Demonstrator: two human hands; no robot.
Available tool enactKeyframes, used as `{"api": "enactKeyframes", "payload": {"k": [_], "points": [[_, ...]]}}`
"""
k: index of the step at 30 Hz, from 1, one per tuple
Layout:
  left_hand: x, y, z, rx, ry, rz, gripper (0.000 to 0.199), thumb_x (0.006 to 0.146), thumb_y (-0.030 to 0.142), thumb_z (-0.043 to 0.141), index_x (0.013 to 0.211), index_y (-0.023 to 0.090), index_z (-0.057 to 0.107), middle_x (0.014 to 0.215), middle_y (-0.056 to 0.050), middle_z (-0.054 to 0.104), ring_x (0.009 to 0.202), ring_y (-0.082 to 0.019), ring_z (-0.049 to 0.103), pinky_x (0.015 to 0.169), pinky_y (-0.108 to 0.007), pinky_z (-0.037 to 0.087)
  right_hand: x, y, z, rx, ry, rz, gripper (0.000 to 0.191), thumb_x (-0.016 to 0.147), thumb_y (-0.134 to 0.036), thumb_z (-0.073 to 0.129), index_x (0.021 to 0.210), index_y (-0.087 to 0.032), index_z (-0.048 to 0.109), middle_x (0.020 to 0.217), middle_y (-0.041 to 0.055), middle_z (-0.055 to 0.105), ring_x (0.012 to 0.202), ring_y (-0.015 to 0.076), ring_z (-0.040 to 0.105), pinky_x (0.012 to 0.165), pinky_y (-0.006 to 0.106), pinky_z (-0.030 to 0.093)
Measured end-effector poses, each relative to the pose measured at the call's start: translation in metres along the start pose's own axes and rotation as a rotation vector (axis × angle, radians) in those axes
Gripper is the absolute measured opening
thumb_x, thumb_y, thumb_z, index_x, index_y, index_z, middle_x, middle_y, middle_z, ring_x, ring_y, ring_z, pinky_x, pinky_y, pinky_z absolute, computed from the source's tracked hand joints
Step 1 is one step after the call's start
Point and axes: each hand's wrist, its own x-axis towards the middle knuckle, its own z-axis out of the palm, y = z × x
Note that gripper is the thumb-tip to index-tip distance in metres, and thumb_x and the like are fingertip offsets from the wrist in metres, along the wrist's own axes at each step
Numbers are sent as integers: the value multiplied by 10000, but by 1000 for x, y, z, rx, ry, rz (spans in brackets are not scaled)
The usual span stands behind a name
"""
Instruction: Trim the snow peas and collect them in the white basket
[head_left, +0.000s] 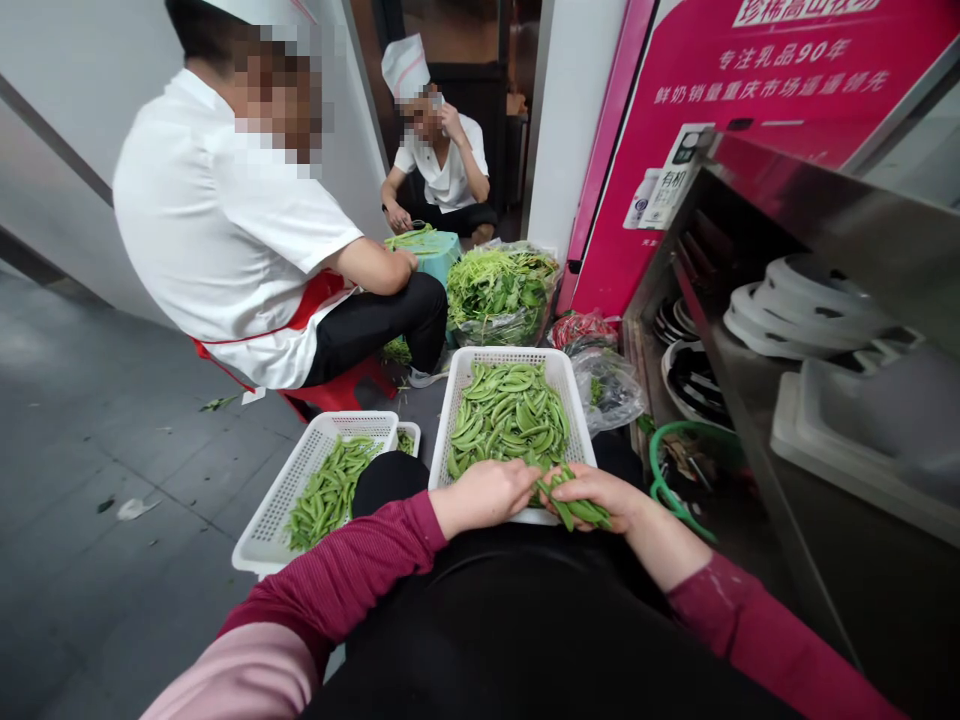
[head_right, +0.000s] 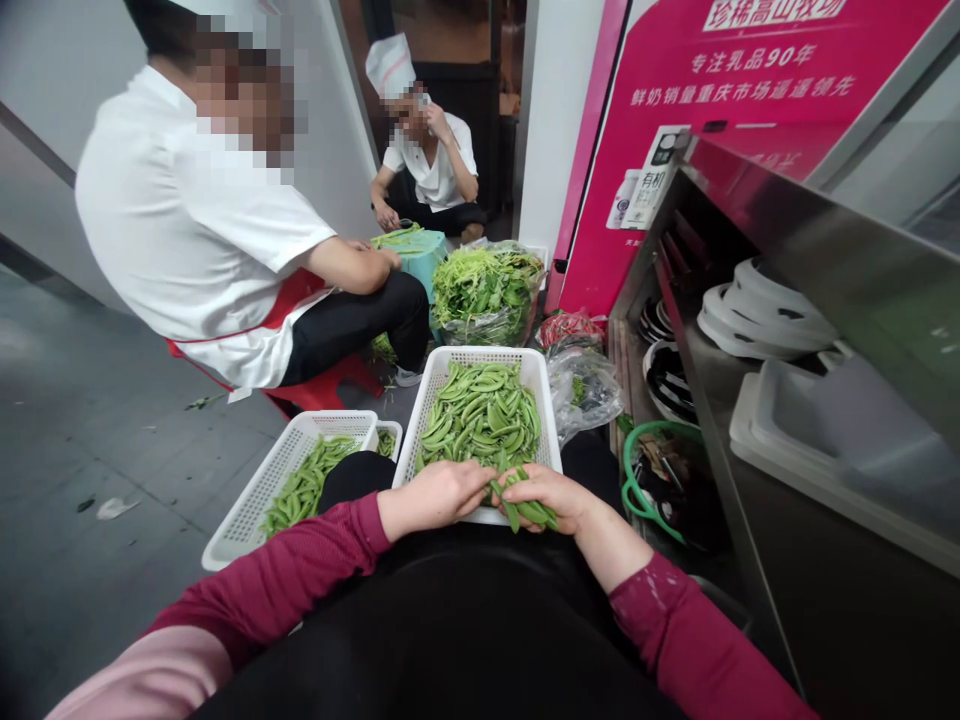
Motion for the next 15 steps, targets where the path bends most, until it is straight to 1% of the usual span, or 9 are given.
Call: {"api": "enactKeyframes", "payload": {"k": [2,4,6,8,10,11,12,13,15], "points": [[0,6,2,83,-68,62,252,841,263,338,928,151,546,788,-72,592,652,-142,563,590,-221,429,-1,1,-1,-65,-7,38,245,655,-330,600,775,-117,580,554,-22,523,351,55,407,305,168,262],[0,7,4,129,-137,137,201,822,244,373,822,143,548,740,-71,591,617,-143,557,555,-220,418,-3,1,0,-191,34,59,281,647,-364,613,787,-122,585,555,-28,512,399,65,433,348,176,304],[0,6,5,128,-207,208,141,789,213,422,752,148,540,706,-64,593,587,-142,547,521,-222,402,-6,0,2,-408,79,48,297,632,-376,635,796,-132,596,566,-32,515,463,71,450,423,184,344],[0,4,5,67,-265,250,104,763,188,455,699,156,530,682,-50,592,564,-135,529,501,-219,382,-8,-3,6,-664,60,22,273,600,-359,665,757,-144,605,580,-40,522,508,72,446,480,186,348],[1,2,4,-81,-284,269,109,761,176,455,677,160,523,662,-32,582,558,-119,507,510,-213,370,-10,-5,10,-853,4,-16,207,595,-321,666,689,-154,589,565,-54,502,513,71,422,485,185,327],[2,1,4,-198,-270,259,122,769,178,444,677,160,521,659,-24,574,565,-110,498,528,-209,369,-11,-6,13,-895,6,-53,176,612,-306,650,673,-159,573,555,-58,486,510,70,410,484,185,318],[3,0,4,-341,-241,226,139,782,188,429,680,157,519,655,-16,561,571,-99,487,545,-203,370,-12,-7,15,-905,40,-107,152,639,-295,625,671,-163,558,557,-59,476,516,72,405,491,186,317],[4,0,4,-509,-204,163,158,795,208,414,686,153,514,638,-7,539,562,-87,471,548,-196,367,-12,-8,17,-888,101,-170,137,666,-292,598,674,-166,545,567,-56,474,530,75,409,506,189,323],[7,0,7,-886,-108,-50,204,816,279,386,695,148,485,558,25,456,481,-58,403,486,-178,338,-10,-7,21,-800,257,-292,144,702,-305,564,679,-169,522,596,-48,482,567,85,425,549,196,341]]}}
